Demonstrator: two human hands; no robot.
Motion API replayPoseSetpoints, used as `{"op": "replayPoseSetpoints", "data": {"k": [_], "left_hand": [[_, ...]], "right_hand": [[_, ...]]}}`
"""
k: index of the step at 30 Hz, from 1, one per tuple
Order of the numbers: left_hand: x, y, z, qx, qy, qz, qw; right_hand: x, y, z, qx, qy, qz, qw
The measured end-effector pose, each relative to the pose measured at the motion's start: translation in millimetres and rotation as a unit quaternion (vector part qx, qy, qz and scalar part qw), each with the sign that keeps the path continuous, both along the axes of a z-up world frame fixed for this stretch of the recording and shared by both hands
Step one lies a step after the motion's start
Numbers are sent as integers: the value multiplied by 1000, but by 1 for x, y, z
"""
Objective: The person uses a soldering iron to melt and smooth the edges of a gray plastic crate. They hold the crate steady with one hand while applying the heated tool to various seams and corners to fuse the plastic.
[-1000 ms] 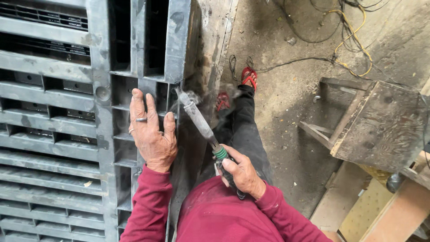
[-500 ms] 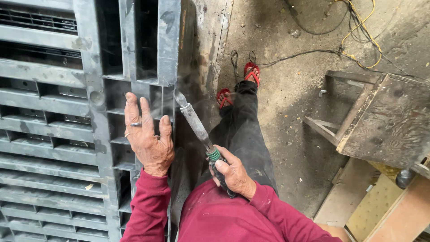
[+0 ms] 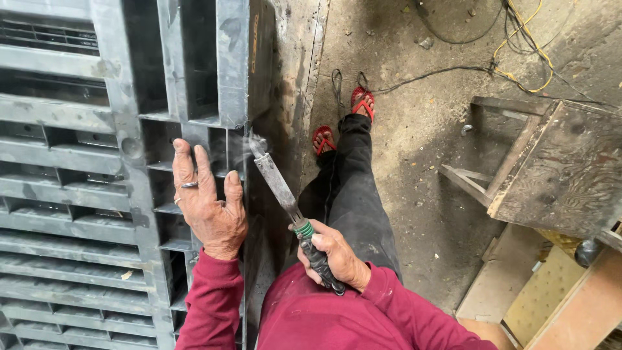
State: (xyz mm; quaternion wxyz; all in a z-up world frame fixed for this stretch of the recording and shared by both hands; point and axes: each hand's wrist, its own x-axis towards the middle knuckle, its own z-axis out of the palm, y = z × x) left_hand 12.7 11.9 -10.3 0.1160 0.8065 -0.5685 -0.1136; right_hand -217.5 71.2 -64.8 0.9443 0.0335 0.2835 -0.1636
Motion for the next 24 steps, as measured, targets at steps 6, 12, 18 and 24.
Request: {"op": "replayPoseSetpoints", "data": {"k": [6,12,18,24], "left_hand": [[-1,0,0,4,-3,2,1000],[-1,0,0,5,-2,1,1000],[-1,0,1,2,-6,2,1000],[0,-1,0,-3,-2,-2,1000]], "right_hand": [[-4,-11,4,5,-29,-2,1000],[-16,-14,1,-31,14,12,999],[-19,-25,-4,-39,40,17,998],[-14,-26,-7,-39,31,29,998]]}}
